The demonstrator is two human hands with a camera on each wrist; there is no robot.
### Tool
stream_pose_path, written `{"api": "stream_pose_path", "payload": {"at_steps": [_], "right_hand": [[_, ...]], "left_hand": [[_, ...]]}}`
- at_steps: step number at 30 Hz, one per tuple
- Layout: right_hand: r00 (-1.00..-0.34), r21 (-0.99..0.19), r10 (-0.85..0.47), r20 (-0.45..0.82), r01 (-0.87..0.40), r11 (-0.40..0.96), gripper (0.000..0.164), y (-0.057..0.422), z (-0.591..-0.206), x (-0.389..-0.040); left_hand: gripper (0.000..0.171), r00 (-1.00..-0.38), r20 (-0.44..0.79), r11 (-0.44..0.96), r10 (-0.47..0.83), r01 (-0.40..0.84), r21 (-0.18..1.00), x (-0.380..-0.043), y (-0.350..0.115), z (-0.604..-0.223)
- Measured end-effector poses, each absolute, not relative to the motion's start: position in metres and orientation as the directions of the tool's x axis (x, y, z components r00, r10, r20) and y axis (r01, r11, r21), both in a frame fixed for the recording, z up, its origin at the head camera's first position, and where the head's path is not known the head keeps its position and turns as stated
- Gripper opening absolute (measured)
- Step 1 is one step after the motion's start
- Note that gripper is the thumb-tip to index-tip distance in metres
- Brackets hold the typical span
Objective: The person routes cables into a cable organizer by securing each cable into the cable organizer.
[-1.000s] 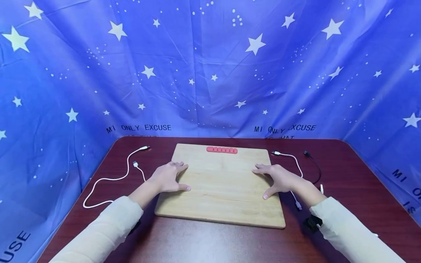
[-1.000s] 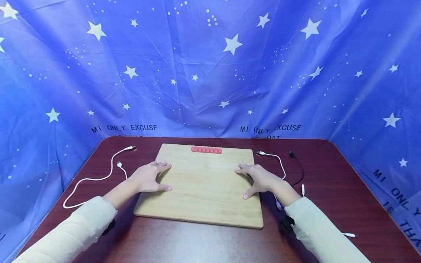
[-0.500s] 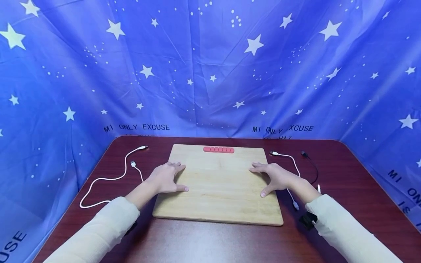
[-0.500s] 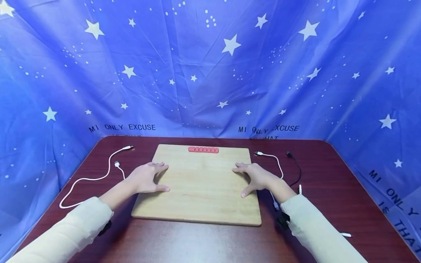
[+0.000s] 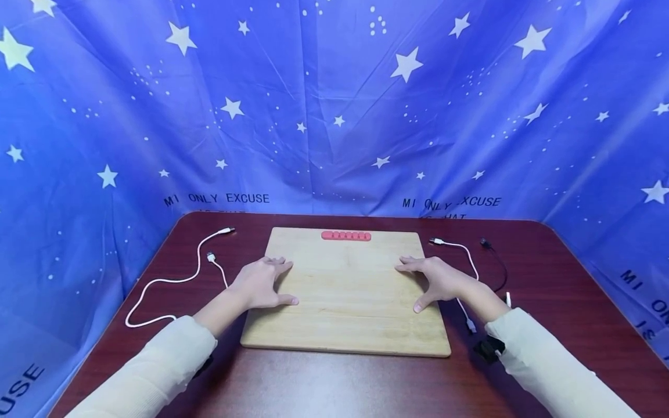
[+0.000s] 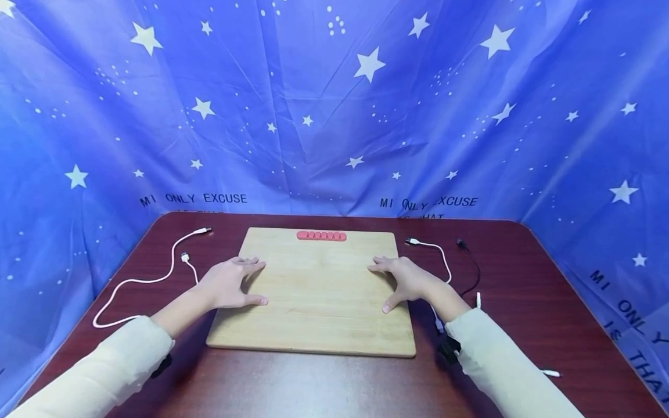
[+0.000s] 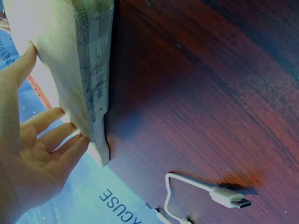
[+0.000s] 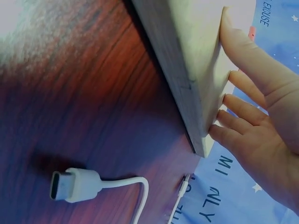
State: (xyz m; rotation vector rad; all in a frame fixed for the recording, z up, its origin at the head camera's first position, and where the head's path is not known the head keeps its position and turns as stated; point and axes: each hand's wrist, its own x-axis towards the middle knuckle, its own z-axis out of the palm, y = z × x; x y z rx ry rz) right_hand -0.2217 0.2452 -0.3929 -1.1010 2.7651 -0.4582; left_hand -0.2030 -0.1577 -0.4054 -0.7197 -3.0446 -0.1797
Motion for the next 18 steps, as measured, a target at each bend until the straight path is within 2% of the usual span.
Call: {"api": "stream_pose_path", "payload": {"at_steps": [8, 18], "right_hand": [[-0.731, -0.328, -0.682, 0.024, -0.65, 0.685, 0.089, 0.2454, -0.3911, -0.223], [-0.747, -0.335, -0.665, 0.011, -0.629, 0.701, 0.09, 0.2417, -0.3915, -0.2229]], "left_hand": [[0.085, -0.888, 0.063, 0.883, 0.455, 0.459, 0.101, -0.2067, -0.1582, -0.4035], [0.085, -0.88, 0.043, 0.875, 0.472, 0.474, 0.094, -0.2101, -0.1581, -0.4046]]}}
